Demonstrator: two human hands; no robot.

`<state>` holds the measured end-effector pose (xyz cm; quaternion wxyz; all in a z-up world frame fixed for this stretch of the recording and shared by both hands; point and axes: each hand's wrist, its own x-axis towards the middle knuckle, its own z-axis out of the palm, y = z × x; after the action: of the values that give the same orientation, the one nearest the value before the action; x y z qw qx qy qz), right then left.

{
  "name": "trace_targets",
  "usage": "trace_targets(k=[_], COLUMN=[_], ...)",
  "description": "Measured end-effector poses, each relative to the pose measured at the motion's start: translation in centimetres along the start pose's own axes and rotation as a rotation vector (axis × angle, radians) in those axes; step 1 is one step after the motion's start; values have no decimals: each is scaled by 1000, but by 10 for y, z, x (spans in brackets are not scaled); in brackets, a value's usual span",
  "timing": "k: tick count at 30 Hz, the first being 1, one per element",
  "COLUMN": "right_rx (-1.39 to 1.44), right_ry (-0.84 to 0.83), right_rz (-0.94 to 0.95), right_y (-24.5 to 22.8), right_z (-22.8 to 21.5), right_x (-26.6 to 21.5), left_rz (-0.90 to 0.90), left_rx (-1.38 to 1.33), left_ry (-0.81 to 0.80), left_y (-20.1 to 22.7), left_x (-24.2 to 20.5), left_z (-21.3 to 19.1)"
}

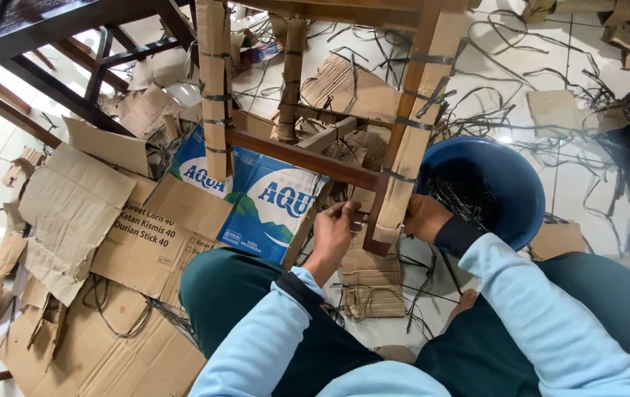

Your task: The person sits on the floor and assembles a wooden chair by wrapping and tying black plastic strips around cardboard-wrapped joints. They repeatedly pick strips from a blue bowl, wrap them around the chair legs and crossbars, and secure them by hand.

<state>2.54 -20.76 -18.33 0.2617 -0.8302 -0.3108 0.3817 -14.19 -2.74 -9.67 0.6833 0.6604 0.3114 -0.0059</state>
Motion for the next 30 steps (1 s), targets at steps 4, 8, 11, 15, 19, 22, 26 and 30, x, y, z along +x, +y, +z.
trace_targets(k=[4, 8, 11, 15, 19, 22, 26, 30], right_rx=[-28, -112, -98, -101, -168, -266, -258, -195], right_ry=[180, 275, 255, 326, 390, 480, 555, 609], right_rz=[-1, -33, 6, -156, -295, -346, -469, -586], right_y=[-37, -31, -42, -66, -73, -76, -82, -95], right_z=[-14, -31, -44, -33, -26, -20, -16, -11], right_x=[-38, -66, -87, -114, -118, -119, -122, -127], left_rz=[363, 475, 611, 868, 976, 1001, 930, 944], left_rx=[754, 916, 701, 431, 394, 308, 380, 379], left_ry=[87, 171, 158, 36, -24, -70, -180, -241], left_y=[2, 20, 51, 51, 46, 54, 38, 27], left_x=[16, 0, -17, -25, -19, -25, -18, -16], left_z=[-10, -13, -10, 6, 6, 8, 11, 13])
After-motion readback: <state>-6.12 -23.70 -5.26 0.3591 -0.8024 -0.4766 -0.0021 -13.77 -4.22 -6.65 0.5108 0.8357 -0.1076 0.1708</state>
